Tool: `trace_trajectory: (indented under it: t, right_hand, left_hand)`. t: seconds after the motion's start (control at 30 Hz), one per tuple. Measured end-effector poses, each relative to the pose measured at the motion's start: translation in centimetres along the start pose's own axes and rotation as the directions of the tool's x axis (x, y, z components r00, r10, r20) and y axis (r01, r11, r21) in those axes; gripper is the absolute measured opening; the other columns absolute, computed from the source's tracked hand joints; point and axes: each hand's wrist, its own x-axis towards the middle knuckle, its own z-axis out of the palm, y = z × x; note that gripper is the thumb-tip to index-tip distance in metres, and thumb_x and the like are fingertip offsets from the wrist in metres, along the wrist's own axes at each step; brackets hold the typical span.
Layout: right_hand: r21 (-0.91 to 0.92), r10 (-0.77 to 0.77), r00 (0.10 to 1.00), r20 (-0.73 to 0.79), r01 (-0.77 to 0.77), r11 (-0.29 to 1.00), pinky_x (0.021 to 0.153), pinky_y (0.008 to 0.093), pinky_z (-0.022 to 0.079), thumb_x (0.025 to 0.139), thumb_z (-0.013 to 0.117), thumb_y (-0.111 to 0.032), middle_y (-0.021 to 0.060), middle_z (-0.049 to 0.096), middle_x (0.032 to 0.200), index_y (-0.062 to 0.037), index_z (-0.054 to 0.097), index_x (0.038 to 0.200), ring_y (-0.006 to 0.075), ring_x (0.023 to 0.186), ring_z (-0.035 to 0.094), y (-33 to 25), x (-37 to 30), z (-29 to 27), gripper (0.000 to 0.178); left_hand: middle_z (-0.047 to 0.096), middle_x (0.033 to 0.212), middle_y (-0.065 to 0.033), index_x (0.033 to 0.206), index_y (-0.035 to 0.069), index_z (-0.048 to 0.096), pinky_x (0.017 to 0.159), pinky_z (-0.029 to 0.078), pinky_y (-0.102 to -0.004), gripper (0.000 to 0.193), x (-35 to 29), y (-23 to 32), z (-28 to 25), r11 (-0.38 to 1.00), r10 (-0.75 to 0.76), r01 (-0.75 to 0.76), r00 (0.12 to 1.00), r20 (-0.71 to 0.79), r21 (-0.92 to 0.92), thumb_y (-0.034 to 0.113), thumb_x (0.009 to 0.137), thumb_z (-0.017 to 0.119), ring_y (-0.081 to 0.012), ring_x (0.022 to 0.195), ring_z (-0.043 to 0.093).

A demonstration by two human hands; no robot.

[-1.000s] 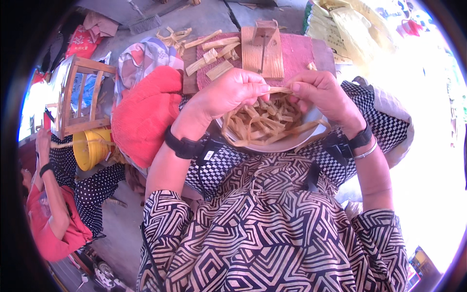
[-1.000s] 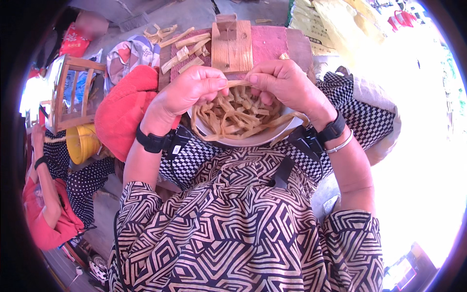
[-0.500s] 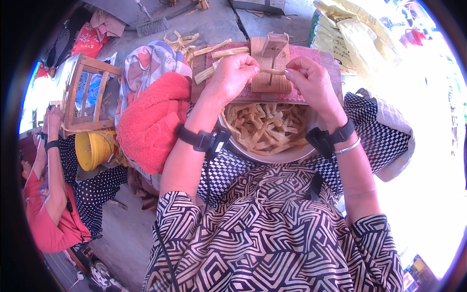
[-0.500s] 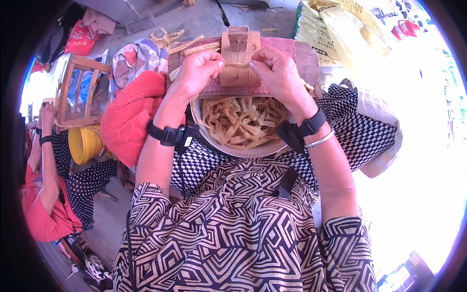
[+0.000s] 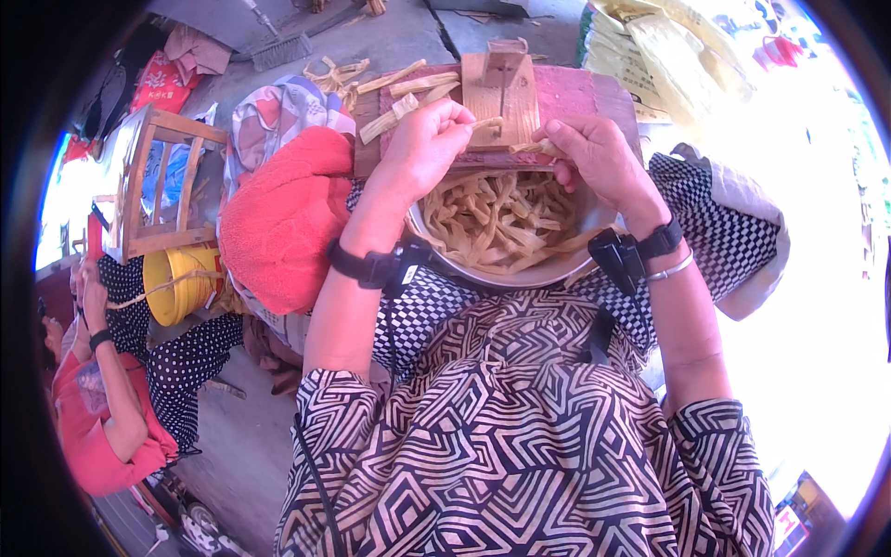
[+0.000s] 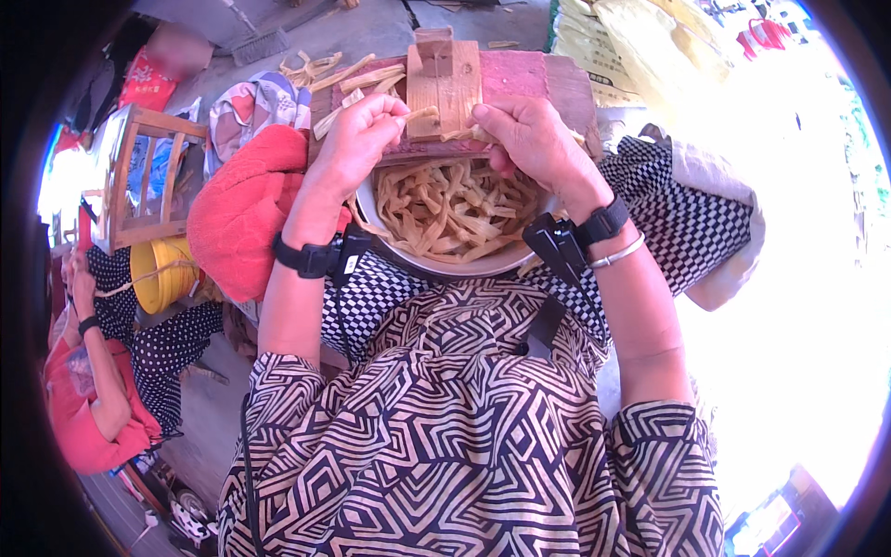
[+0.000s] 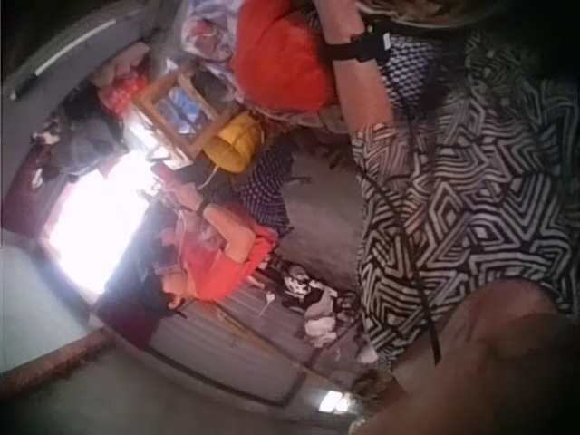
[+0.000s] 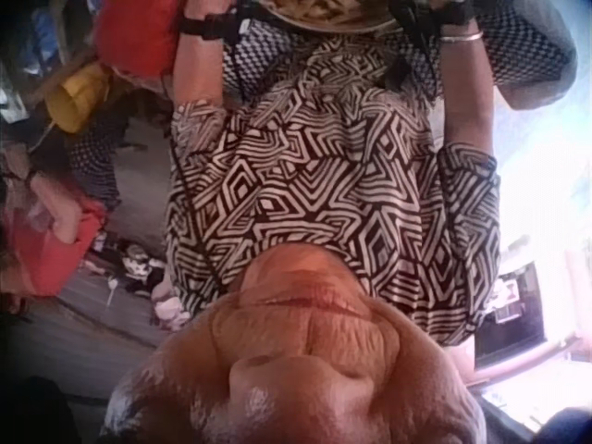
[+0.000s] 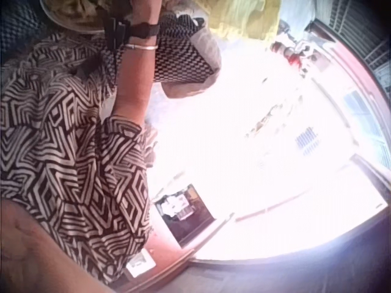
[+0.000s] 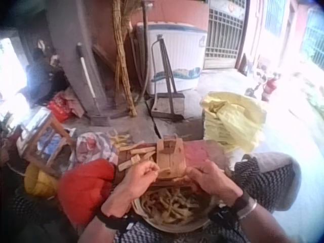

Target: The person is shaping and rolling thin strips of bamboo or wood by hand using a small wooden jig on a floor-level workspace.

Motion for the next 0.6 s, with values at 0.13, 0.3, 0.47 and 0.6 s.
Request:
trace_trajectory:
  t: [0.13,0.3,0.47,0.6]
  right_hand:
    - [-0.004,-0.233,0.972,0.018,0.233,0.972,0.059,0.0251,0.049,0.092,0.057,-0.025,0.0065,0.066,0.077,0.0014,0.065,0.099,0.0110,0.066,0.060,0.9,-0.1,-0.5,0.029]
    - [-0.040,-0.537,0.835,-0.120,0.536,0.843,0.067,0.0321,0.051,0.089,0.059,-0.026,0.0125,0.067,0.080,-0.0027,0.066,0.098,0.0214,0.072,0.065,-1.0,-1.0,1.4,0.026]
    - [-0.381,-0.584,0.809,-0.060,0.522,0.763,0.058,0.0388,0.049,0.087,0.059,-0.025,0.0168,0.062,0.070,-0.0048,0.067,0.091,0.0310,0.061,0.062,0.1,0.1,-0.5,0.022]
    - [-0.030,-0.246,0.855,0.456,0.291,0.956,0.043,0.0235,0.039,0.087,0.062,-0.014,0.0000,0.061,0.060,-0.0083,0.071,0.098,0.0079,0.045,0.048,-0.8,-2.7,-0.1,0.016]
  left_hand:
    - [0.054,0.075,0.0018,0.099,0.003,0.056,0.052,0.036,-0.0169,0.013,-1.6,2.1,0.4,0.993,-0.108,0.115,0.983,0.148,-0.040,0.011,0.089,0.052,-0.0019,0.060,0.044]
    - [0.055,0.068,-0.0008,0.097,0.002,0.058,0.042,0.031,-0.0175,0.014,-2.3,4.3,3.4,0.941,-0.160,0.235,0.943,0.293,-0.241,0.014,0.091,0.051,-0.0024,0.046,0.039]
    - [0.054,0.062,0.0017,0.092,0.002,0.062,0.044,0.033,-0.0182,0.017,-2.3,6.3,2.8,0.985,-0.150,0.168,0.949,0.278,-0.041,0.016,0.092,0.053,-0.0030,0.049,0.042]
    - [0.051,0.063,0.0056,0.085,0.002,0.066,0.050,0.034,-0.0182,0.021,-0.9,3.6,1.9,0.994,0.023,-0.044,0.975,0.219,0.095,0.018,0.092,0.055,-0.0014,0.056,0.042]
